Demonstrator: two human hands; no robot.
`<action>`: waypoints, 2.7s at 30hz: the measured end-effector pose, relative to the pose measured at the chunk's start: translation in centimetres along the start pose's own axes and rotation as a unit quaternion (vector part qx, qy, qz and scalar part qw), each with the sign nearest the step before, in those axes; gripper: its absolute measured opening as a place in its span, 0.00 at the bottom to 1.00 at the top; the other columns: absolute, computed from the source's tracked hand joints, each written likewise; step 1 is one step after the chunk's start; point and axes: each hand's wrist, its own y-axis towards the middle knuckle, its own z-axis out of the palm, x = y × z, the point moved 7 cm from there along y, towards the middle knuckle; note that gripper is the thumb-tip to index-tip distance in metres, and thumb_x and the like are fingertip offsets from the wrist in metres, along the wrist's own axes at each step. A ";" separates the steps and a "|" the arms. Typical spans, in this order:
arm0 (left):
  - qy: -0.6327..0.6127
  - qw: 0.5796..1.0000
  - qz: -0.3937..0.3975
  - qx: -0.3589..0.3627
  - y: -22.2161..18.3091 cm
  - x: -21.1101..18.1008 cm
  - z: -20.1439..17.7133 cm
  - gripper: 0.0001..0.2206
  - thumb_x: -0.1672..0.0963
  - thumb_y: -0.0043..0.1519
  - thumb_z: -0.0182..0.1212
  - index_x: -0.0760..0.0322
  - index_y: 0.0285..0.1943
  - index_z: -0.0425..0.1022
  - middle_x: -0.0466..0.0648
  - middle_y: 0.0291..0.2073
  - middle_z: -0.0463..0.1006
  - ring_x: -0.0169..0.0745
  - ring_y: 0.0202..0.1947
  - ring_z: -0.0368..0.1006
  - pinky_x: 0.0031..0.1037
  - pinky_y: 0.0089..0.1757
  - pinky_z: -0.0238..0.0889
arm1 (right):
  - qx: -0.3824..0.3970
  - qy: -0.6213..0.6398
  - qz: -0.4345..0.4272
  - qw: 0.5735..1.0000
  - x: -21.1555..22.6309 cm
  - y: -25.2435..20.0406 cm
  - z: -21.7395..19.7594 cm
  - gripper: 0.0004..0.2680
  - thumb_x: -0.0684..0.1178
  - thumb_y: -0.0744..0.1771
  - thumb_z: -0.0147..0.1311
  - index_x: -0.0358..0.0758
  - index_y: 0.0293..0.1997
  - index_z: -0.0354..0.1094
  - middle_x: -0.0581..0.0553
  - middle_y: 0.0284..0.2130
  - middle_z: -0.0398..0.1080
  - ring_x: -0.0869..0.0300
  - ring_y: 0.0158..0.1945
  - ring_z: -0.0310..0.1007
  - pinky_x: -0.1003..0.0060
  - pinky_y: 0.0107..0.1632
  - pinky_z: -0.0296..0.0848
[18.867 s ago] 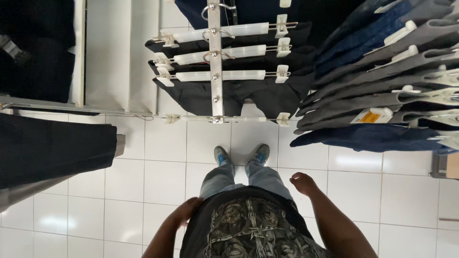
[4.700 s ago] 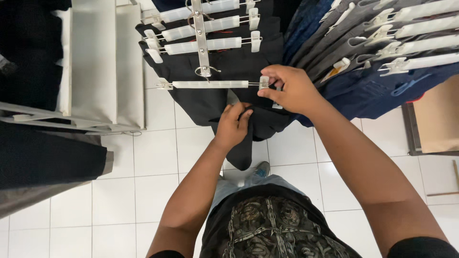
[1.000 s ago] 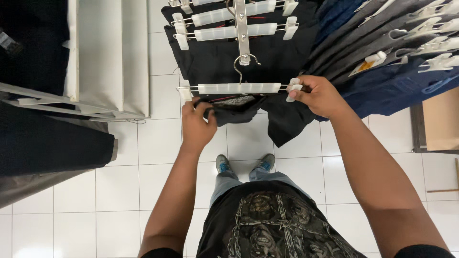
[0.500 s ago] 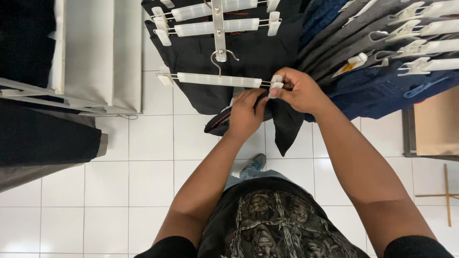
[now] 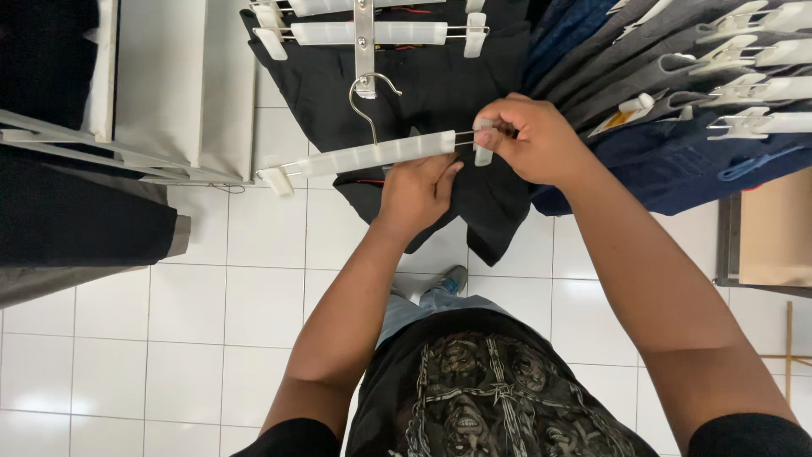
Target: The person hangs pairs of pants on a multi-tiered hanger by sliding the pant legs through the clips.
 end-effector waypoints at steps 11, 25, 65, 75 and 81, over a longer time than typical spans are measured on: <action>-0.098 0.981 -0.069 -0.155 -1.5 0.2 -2.3 0.05 0.60 0.55 0.65 0.63 0.39 0.78 0.47 0.27 0.79 0.49 0.31 0.75 0.29 0.34 0.66 | 0.011 -0.025 -0.024 0.999 0.7 0.7 0.7 0.07 0.45 0.66 0.56 0.32 0.43 0.69 0.39 0.28 0.68 0.50 0.35 0.70 0.60 0.39 0.67; -0.158 0.972 -0.089 -0.151 -1.1 0.9 -2.4 0.05 0.60 0.55 0.65 0.63 0.39 0.79 0.50 0.27 0.79 0.52 0.33 0.75 0.31 0.36 0.66 | -0.001 0.075 0.098 0.992 -4.1 -0.9 2.7 0.12 0.46 0.61 0.64 0.34 0.44 0.70 0.40 0.30 0.73 0.54 0.38 0.73 0.60 0.42 0.68; -0.377 0.914 -0.150 -0.004 -3.4 13.9 -17.7 0.05 0.63 0.60 0.54 0.61 0.37 0.64 0.50 0.47 0.64 0.38 0.44 0.61 0.30 0.48 0.55 | -0.076 0.041 0.284 0.955 -5.2 -3.3 2.5 0.10 0.49 0.61 0.62 0.39 0.41 0.70 0.51 0.34 0.69 0.65 0.42 0.66 0.69 0.49 0.61; -0.407 0.896 -0.171 0.043 -1.6 15.9 -17.1 0.05 0.62 0.64 0.46 0.60 0.41 0.56 0.50 0.41 0.72 0.37 0.49 0.68 0.27 0.54 0.59 | -0.070 -0.021 0.373 0.925 -2.2 -2.9 4.9 0.05 0.48 0.64 0.56 0.40 0.38 0.69 0.55 0.34 0.67 0.68 0.42 0.63 0.73 0.47 0.58; -0.414 0.893 -0.171 0.046 -1.0 16.5 -16.8 0.04 0.62 0.64 0.46 0.60 0.41 0.57 0.50 0.40 0.72 0.36 0.49 0.68 0.25 0.52 0.59 | -0.240 -0.185 0.111 0.947 5.0 -1.2 3.9 0.19 0.42 0.66 0.61 0.28 0.59 0.54 0.33 0.50 0.59 0.49 0.54 0.61 0.56 0.56 0.62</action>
